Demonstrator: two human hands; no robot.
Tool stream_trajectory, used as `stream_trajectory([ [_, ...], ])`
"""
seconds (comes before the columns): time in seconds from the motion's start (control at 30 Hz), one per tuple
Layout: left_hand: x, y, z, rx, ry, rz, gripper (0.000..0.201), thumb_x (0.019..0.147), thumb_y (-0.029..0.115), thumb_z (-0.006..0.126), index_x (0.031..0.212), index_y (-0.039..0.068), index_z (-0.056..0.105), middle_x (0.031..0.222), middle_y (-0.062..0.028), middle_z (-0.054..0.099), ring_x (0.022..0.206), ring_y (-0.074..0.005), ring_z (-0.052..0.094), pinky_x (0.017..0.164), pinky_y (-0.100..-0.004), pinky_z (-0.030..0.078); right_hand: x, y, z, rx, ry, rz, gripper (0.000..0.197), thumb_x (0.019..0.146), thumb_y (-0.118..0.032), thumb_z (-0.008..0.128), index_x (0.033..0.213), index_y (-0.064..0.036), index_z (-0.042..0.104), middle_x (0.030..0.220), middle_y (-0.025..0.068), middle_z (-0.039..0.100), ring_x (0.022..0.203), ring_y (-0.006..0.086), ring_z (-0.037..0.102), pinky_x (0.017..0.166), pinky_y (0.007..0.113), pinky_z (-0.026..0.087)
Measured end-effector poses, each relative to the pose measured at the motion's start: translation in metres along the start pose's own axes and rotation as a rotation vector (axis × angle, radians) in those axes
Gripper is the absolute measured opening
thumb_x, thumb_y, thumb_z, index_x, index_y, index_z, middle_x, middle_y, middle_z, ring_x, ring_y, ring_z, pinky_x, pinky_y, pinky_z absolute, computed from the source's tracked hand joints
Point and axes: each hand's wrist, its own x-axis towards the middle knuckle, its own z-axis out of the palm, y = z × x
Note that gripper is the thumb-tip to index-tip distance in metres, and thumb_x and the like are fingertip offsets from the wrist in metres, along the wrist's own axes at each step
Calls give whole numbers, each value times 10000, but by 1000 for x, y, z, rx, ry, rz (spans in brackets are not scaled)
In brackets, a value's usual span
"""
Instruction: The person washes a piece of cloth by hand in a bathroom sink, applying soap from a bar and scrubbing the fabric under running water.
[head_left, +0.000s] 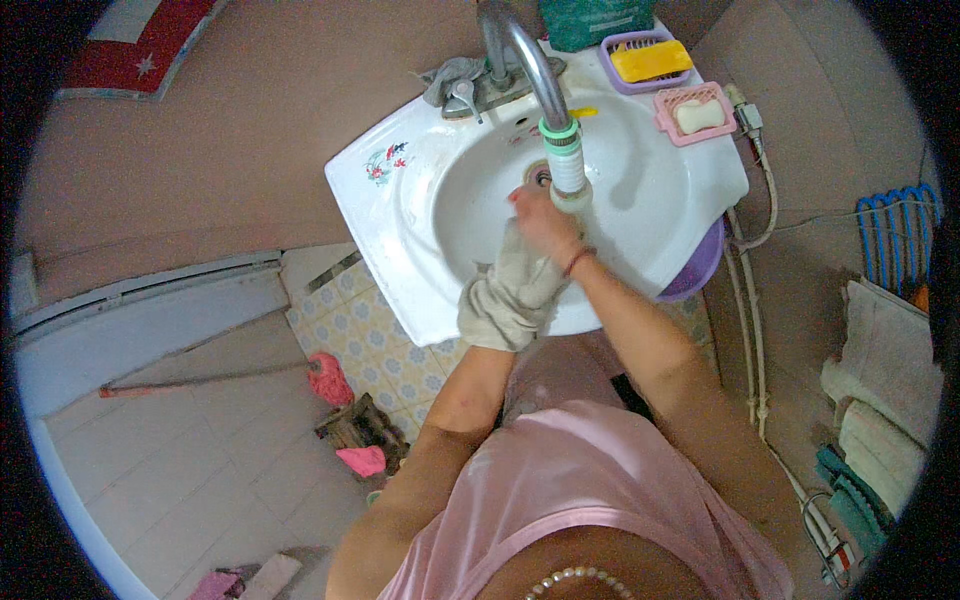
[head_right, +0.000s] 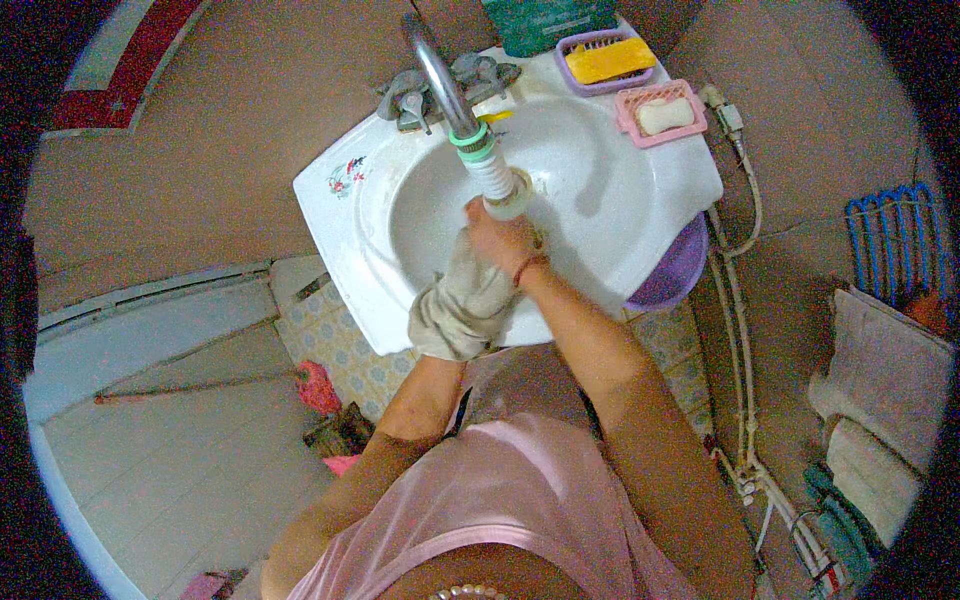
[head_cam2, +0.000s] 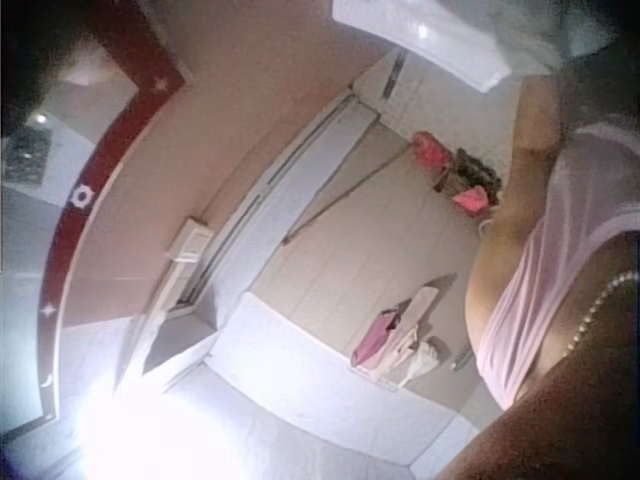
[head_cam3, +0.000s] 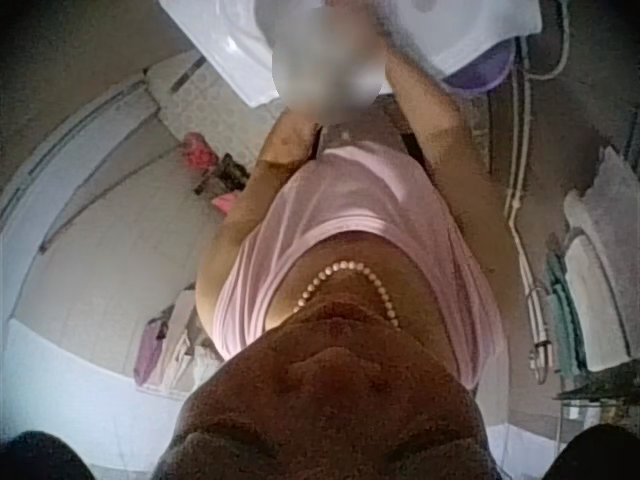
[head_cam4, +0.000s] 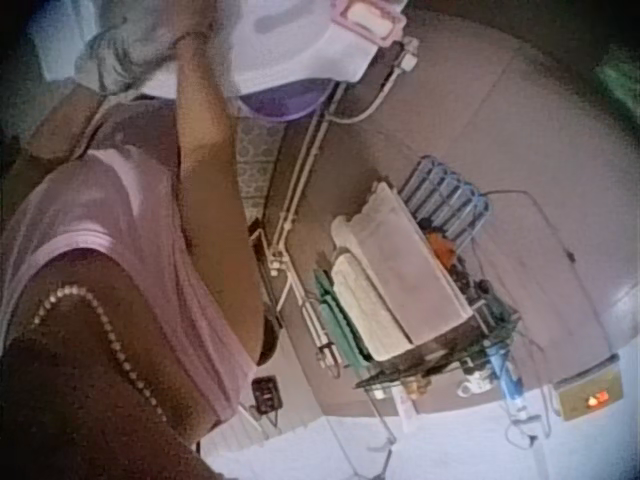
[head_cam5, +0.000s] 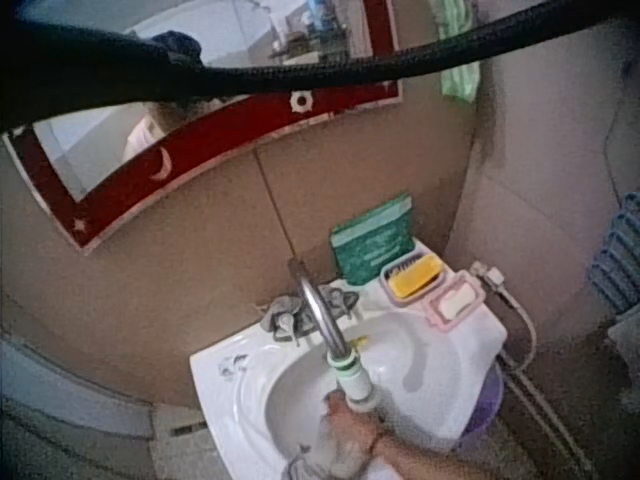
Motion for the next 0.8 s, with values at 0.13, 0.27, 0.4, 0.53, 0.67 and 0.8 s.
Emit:
stream_trajectory([
  [0.13,4,-5,-3,60,2,-4,338,747,253,419,1049,102,415,1022,-108,448,948,-229,439,799,-300,339,-68,-24,35,-411,357,-791,226,765,-184,425,917,-23,467,933,172,517,900,304,484,734,361,384],
  [0.27,4,2,-2,131,5,30,335,744,250,422,1044,101,418,1014,-110,451,942,-228,443,792,-300,344,-19,-9,-2,97,216,-205,214,766,-164,424,918,-18,462,948,151,513,954,293,450,737,365,384],
  [0.4,12,4,0,155,4,52,332,741,247,426,1039,100,421,1007,-111,455,936,-227,448,785,-300,349,-11,4,5,-215,123,-288,159,741,-142,431,839,-37,497,960,140,503,960,256,446,768,353,368],
  [0.53,10,1,-3,254,-15,72,328,739,244,429,1033,100,425,999,-113,459,930,-226,452,777,-300,354,-84,-39,22,-188,297,-732,130,727,-139,430,755,-43,513,920,129,511,877,255,486,766,356,369],
  [0.67,-4,12,-12,518,-34,104,325,736,241,432,1028,99,428,992,-114,462,924,-225,457,770,-300,359,-26,-24,1,-269,-41,-403,200,743,-180,425,820,-36,540,835,92,548,785,260,510,749,322,380],
  [0.8,3,21,-20,618,-76,152,323,734,238,435,1024,98,431,986,-115,465,919,-224,460,765,-300,362,9,11,-15,145,-571,31,235,747,-144,407,758,-5,596,849,67,577,831,185,515,763,250,362],
])
